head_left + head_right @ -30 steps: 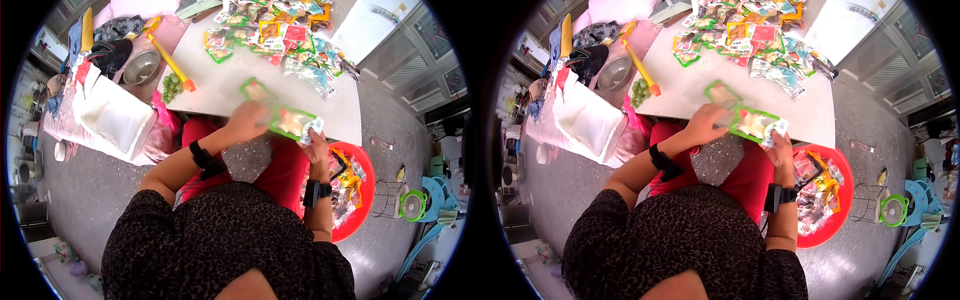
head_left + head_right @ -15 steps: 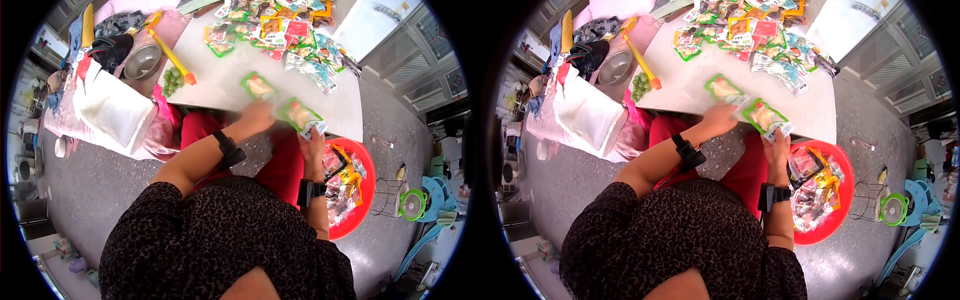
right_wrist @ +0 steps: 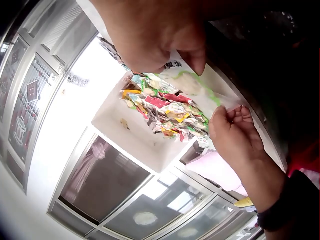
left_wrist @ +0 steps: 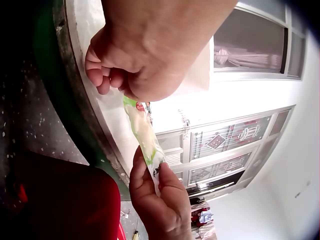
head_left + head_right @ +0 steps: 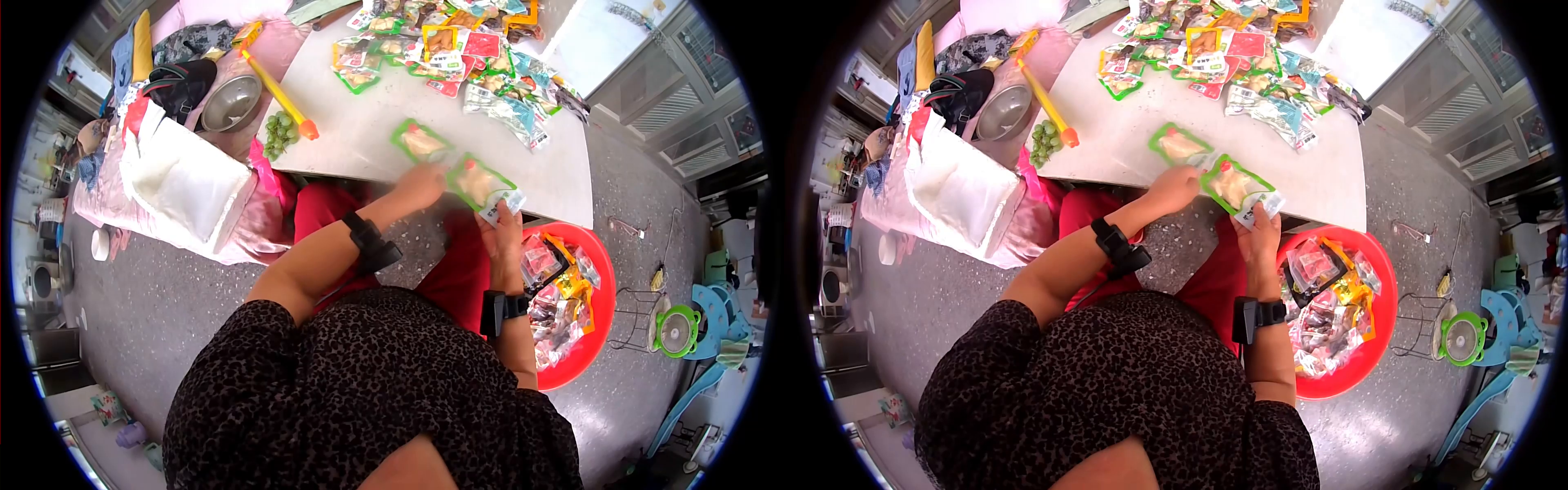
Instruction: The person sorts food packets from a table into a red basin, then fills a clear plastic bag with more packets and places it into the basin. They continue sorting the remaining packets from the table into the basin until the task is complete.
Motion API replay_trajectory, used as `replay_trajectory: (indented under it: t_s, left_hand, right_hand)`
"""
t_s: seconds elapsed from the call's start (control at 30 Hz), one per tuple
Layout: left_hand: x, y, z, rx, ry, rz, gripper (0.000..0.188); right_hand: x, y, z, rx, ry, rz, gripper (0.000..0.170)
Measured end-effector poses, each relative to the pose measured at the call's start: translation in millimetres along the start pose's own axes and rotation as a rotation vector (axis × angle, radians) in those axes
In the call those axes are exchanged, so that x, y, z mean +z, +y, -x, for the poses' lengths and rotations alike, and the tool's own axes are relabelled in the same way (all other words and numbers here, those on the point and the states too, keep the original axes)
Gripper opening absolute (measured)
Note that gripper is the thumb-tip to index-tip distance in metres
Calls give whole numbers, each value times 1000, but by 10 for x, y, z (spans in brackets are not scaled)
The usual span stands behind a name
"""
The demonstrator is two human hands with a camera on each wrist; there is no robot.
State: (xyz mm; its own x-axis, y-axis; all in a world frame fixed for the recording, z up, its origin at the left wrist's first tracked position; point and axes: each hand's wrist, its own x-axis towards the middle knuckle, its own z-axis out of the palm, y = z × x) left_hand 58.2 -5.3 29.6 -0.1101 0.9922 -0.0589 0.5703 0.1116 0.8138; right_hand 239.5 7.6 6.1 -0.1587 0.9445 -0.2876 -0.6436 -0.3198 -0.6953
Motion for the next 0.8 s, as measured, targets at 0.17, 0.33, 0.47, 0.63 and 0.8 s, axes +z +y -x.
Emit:
replay_trajectory:
  t_s: [0.17, 0.33, 0.47, 0.63, 0.8]
  left_hand:
    - [13, 17, 21, 61, 94, -53, 21]
    - [6, 143, 86, 170, 181, -199, 18]
    - [33, 188, 104, 239, 227, -233, 15]
    - [93, 187, 130, 257, 170, -327, 13]
    - [84, 165, 204, 272, 174, -327, 12]
  right_hand:
    - [-31, 18, -49, -53, -21, 99, 23]
    - [50, 1, -38, 16, -80, 82, 24]
    - [170, 92, -101, 102, -80, -3, 24]
    - [338, 324, -280, 181, -243, -56, 25]
    - [274, 258, -353, -1, -209, 608, 20]
